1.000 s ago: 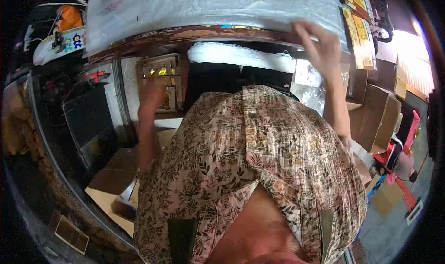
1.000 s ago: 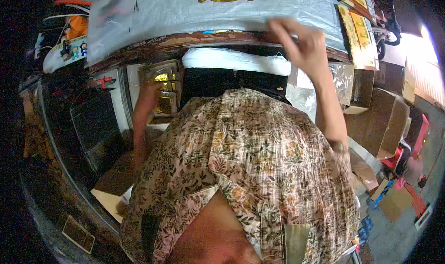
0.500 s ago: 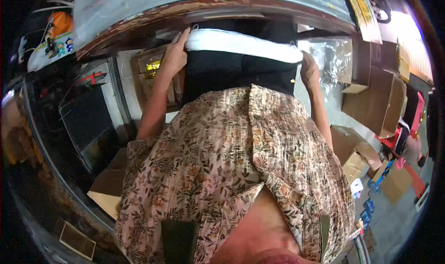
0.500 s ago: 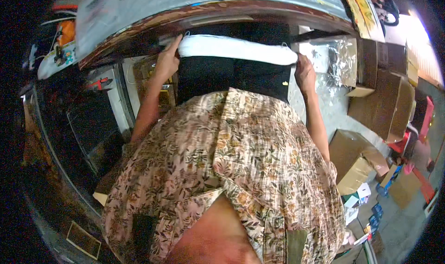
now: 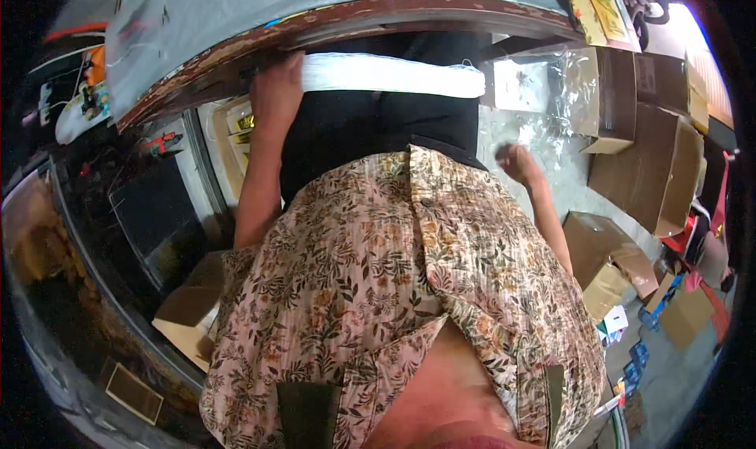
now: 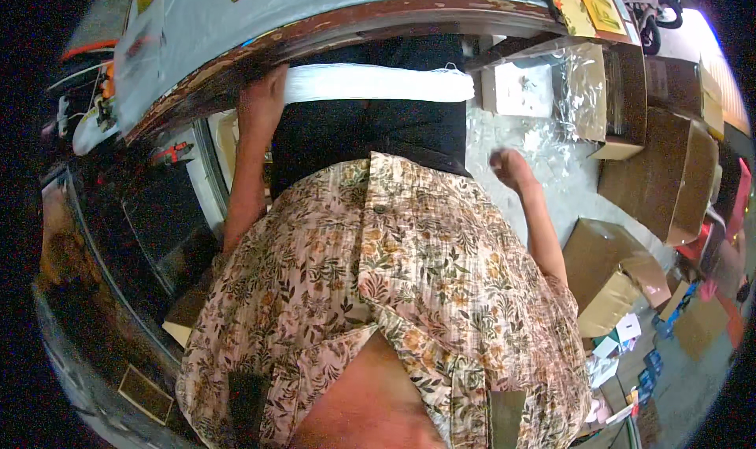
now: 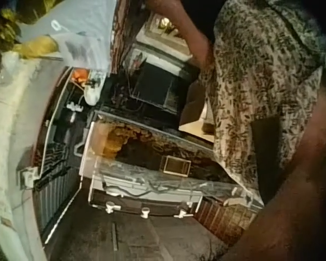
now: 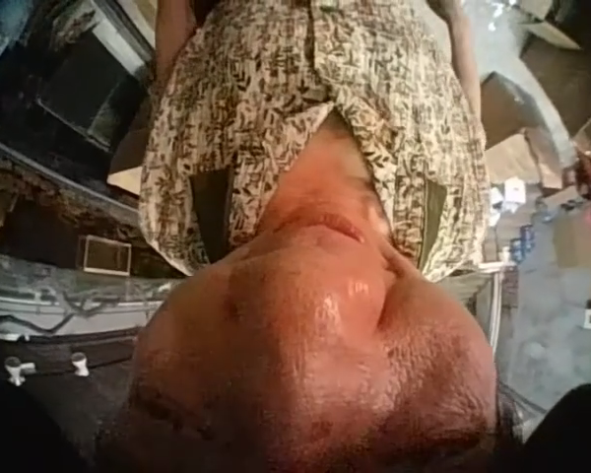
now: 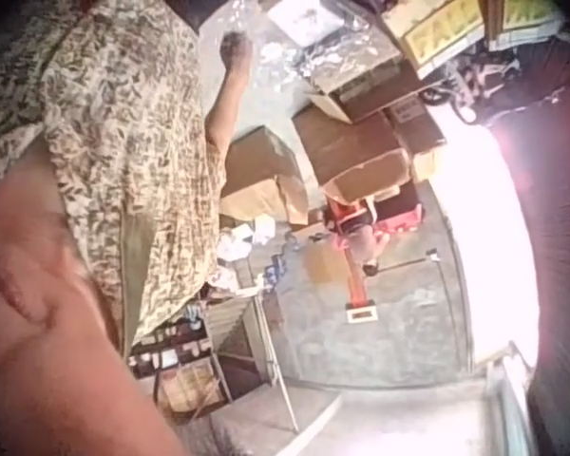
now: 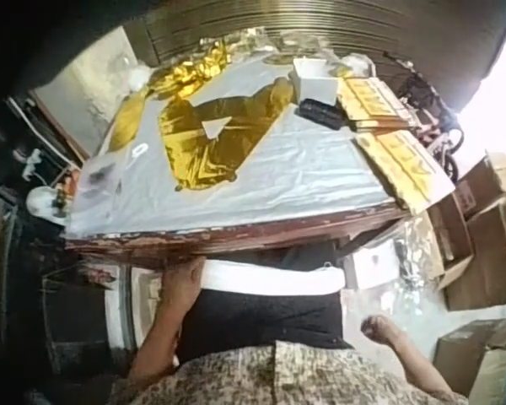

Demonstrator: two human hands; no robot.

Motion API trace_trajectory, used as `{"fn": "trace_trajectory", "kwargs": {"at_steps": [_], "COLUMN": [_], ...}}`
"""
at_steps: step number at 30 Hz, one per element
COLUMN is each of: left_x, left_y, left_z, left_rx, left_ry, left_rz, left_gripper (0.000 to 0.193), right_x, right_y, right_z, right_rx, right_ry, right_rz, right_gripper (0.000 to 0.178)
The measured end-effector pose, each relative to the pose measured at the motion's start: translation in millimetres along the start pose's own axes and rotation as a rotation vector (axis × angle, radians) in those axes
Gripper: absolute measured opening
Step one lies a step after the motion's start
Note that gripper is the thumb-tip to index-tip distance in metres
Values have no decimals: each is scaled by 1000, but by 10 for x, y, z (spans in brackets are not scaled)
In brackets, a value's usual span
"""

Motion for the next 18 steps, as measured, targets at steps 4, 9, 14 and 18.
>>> {"fn": "trace_trajectory", "kwargs": {"at_steps": [4,9,14,18], "left_x": [30,232,274,225], "left_y": [379,242,395,396], "left_z": [174,676,537,434], "left_rx": [26,113,-32,-418], "left_ry": [-34,-152,-340,-176], "left_rz": [145,247,119,19], "left_gripper": [29,23,22,23], "right_x": [52,461,800,685], "right_y": [27,-819,-949,-992], "right_z": [-575,-1611,-1456,-1546], "right_rx": [-101,107,161,361], "right_ry": [370,773,798,832], "right_rz": [154,-135,-175,-38], "right_gripper": [42,41,30,21]}}
Point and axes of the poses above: each hand's wrist, its own x-axis towards the middle knuckle, its own z-axis out of the palm, y = z × x, the point moved 1 cm from there along x, towards the middle knuckle, and after that the axes turned 15 degrees about -x, right-handed, at the moved point
